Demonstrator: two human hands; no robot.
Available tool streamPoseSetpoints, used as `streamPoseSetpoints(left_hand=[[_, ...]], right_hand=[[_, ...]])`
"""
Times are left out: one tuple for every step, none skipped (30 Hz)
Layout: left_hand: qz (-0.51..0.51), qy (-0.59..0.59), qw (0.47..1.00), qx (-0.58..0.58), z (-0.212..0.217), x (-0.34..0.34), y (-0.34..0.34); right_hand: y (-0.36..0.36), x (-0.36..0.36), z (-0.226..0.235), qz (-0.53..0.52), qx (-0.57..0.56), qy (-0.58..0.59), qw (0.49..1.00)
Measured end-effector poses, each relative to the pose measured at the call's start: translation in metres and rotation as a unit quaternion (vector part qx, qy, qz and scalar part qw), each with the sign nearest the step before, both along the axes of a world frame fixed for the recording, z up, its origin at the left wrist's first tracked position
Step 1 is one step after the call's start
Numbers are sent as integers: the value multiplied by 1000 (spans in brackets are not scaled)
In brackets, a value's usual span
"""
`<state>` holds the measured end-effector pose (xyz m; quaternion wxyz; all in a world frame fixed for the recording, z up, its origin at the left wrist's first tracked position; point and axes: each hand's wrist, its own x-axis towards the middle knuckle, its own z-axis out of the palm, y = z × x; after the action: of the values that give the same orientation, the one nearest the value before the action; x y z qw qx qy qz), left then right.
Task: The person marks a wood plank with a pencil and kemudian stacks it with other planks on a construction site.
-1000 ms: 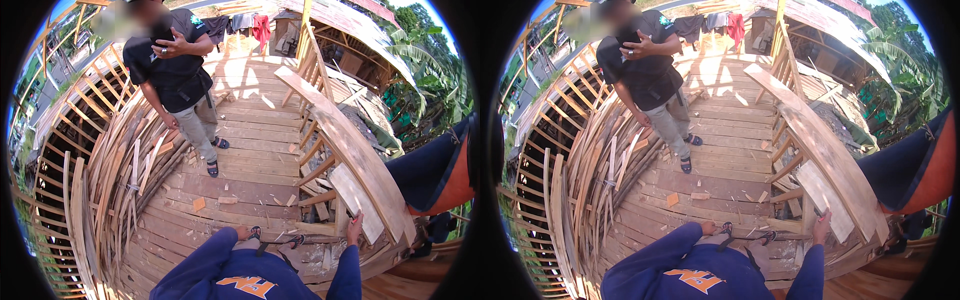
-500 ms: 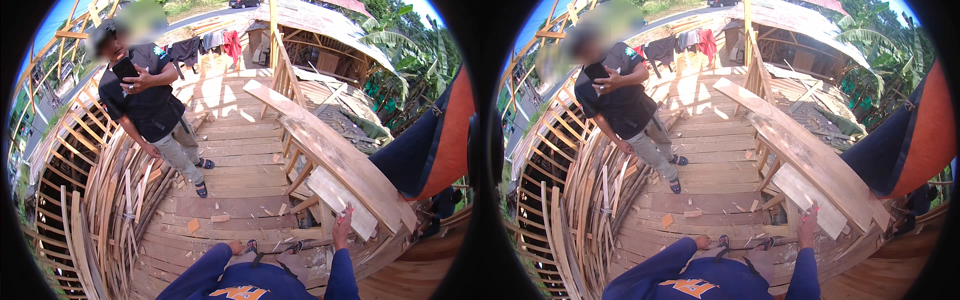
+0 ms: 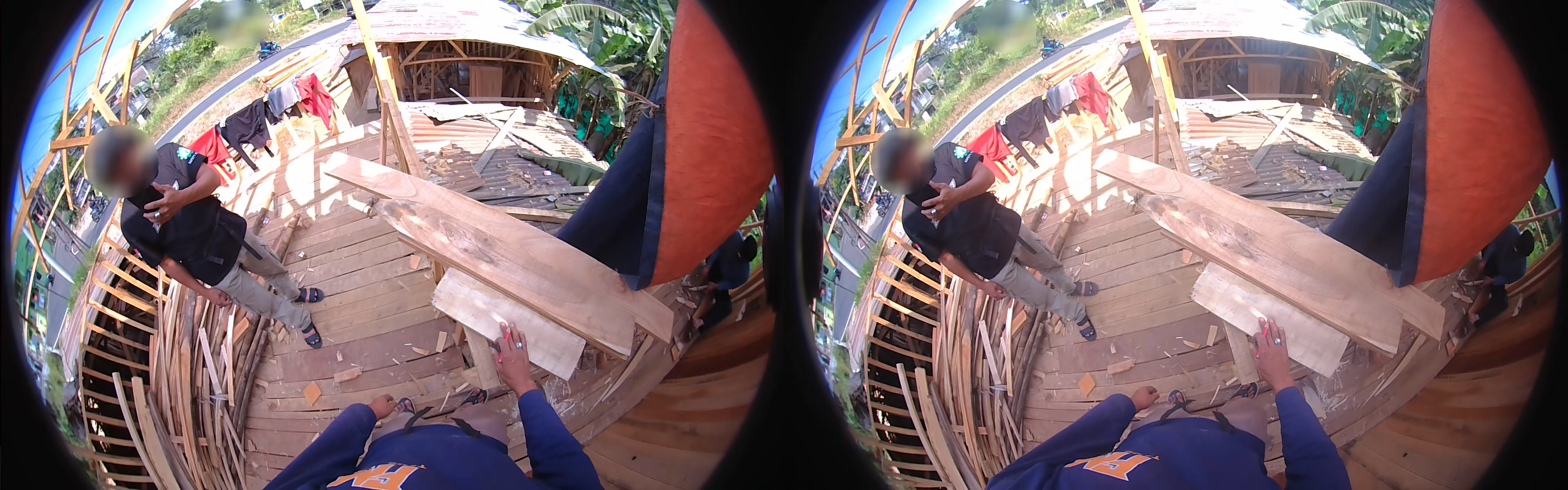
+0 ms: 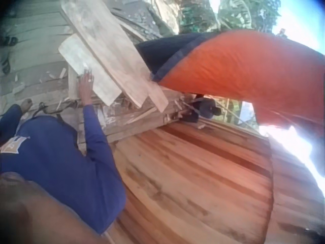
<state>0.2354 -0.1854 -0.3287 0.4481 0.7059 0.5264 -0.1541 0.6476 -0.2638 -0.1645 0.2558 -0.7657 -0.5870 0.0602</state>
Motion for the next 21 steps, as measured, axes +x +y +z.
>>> streamPoseSetpoints(left_hand=[[5,-3,1000,-4,2,13,-1],[-2,-12,1000,8,2,25,-1],[-9,-21,1000,20,2,37,-1],[-17,-31,999,33,2,51,0],[1,-39,999,29,3,61,-2],[19,-49,998,23,3,74,-5],[37,-59,997,17,2,87,-7],[69,-87,994,-2,5,104,-9],[104,-114,988,-18,11,120,-11],[140,-142,979,-34,24,140,-11],[170,-195,964,-69,44,166,-8],[205,-245,943,-96,66,190,-2],[208,-274,934,-97,79,210,6],[211,-303,924,-95,88,230,16],[254,-313,912,-83,95,250,24],[296,-321,896,-75,96,268,31],[309,-353,880,-73,90,278,42],[315,-386,864,-75,80,286,54],[323,-352,878,-26,61,282,58],[326,-318,890,18,35,279,62],[315,-287,903,51,31,284,66]], right_hand=[[-1,1,-4,13,-9,-36,999],[0,1,-7,-3,0,-8,1000],[1,3,-9,-6,11,4,1000],[2,6,-10,-8,21,16,1000],[4,6,-11,-5,30,30,999],[4,6,-5,3,23,31,999],[5,6,-4,9,25,36,999],[4,8,-5,16,26,40,999],[5,9,-6,26,27,45,998],[2,13,-6,29,15,42,999],[0,16,-1,34,7,38,999],[3,17,2,47,3,38,998],[4,22,-1,58,-4,21,998],[2,33,-9,70,-9,3,997],[3,40,-14,82,-14,-16,996],[3,43,-14,100,-14,-9,995],[1,46,-7,117,-16,-3,993],[0,47,-1,127,-20,2,992],[0,41,3,141,-25,15,990],[0,38,6,150,-32,27,988],[0,39,8,142,-43,31,988]])
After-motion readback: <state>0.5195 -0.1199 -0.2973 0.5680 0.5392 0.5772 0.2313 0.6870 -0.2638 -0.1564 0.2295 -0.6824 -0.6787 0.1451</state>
